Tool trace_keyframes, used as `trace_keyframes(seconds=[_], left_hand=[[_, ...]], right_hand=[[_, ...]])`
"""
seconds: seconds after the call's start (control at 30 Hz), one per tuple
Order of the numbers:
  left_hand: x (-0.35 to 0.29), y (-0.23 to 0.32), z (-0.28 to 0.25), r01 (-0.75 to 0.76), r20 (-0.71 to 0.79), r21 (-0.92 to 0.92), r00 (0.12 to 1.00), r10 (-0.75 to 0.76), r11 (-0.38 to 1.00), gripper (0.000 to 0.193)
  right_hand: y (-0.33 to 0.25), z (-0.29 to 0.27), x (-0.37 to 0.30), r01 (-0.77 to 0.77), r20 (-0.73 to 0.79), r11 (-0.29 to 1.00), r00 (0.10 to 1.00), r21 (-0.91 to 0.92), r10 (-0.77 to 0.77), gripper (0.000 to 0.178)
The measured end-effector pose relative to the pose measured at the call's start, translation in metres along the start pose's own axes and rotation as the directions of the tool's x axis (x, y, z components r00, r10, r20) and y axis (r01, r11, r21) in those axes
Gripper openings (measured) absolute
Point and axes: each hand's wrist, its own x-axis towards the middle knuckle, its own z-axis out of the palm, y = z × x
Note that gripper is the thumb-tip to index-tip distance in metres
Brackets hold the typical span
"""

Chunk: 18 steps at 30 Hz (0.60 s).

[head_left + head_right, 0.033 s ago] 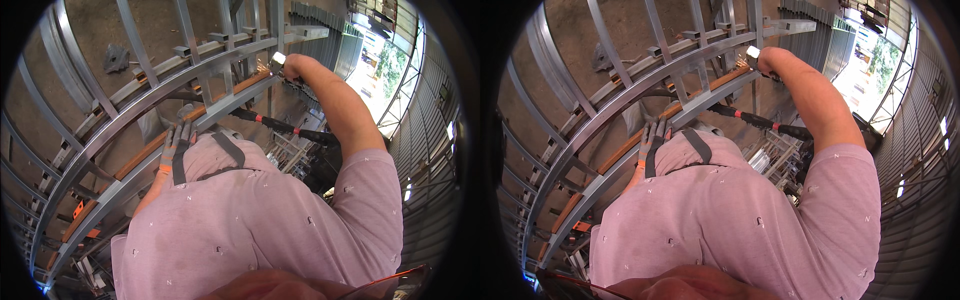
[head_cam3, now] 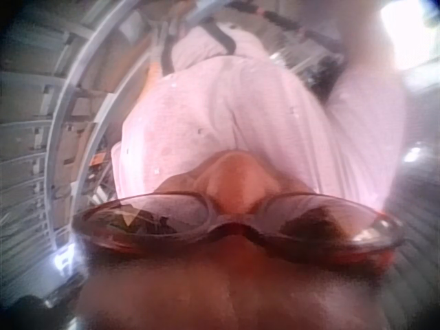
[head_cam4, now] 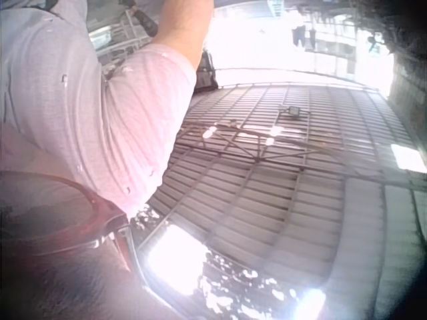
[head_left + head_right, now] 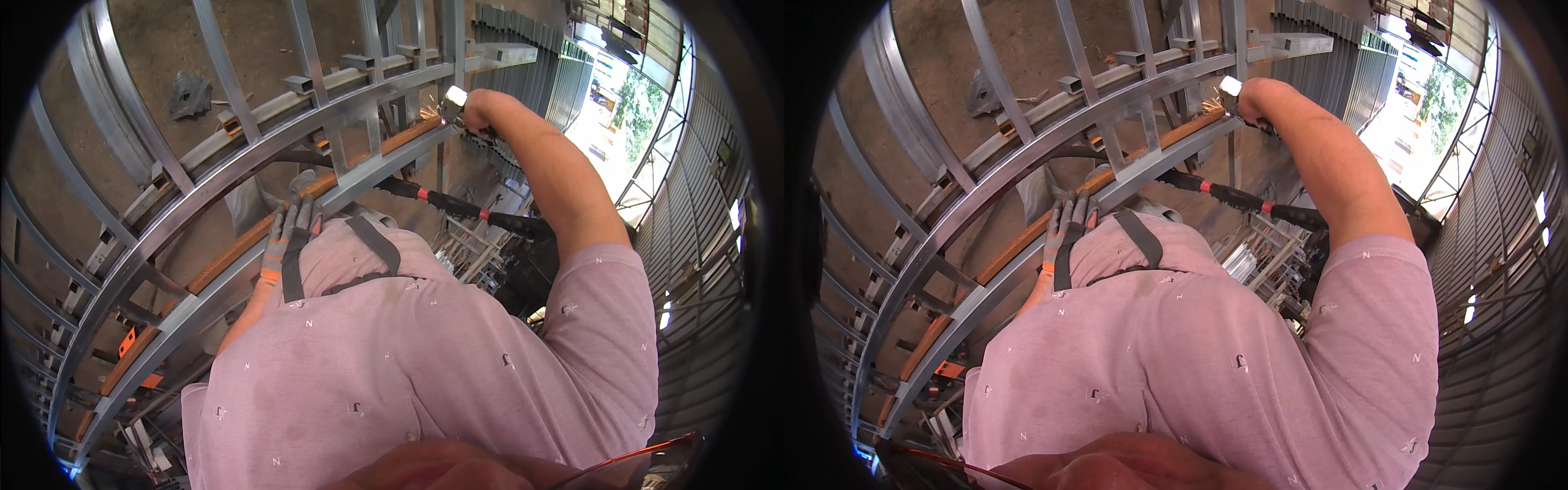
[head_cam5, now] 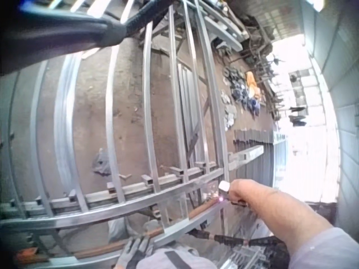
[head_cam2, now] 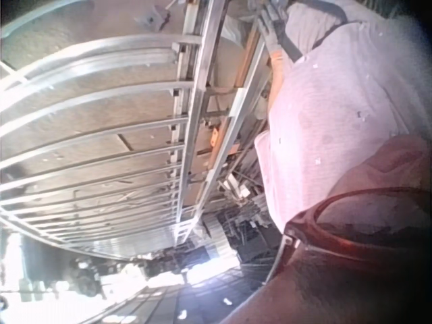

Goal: The person welds joints on a large curved metal frame using a handheld welding torch. They move along the frame, positioning the torch at various joints and applying welds that produce bright sparks. The person occasionally adjusts their grip and position to reach different sections of the frame.

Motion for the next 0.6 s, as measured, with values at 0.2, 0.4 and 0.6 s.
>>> trace_keyframes(seconds=[0.2,0.4,0.6], left_hand=[[-0.004,0.004,0.014,0.047,-0.025,0.008,0.999,-0.047,0.999,0.04],[-0.003,0.004,0.014,0.046,-0.052,0.025,0.998,-0.045,0.999,0.04],[-0.006,0.003,0.019,0.03,-0.06,0.019,0.998,-0.029,0.999,0.041]], right_hand=[[-0.003,-0.009,-0.012,-0.043,0.075,0.997,0.996,0.065,0.038,0.021],[-0.002,-0.008,-0.011,-0.036,0.09,0.998,0.995,0.044,0.032,0.023],[-0.001,-0.006,-0.009,-0.047,0.064,0.997,0.997,0.059,0.044,0.022]])
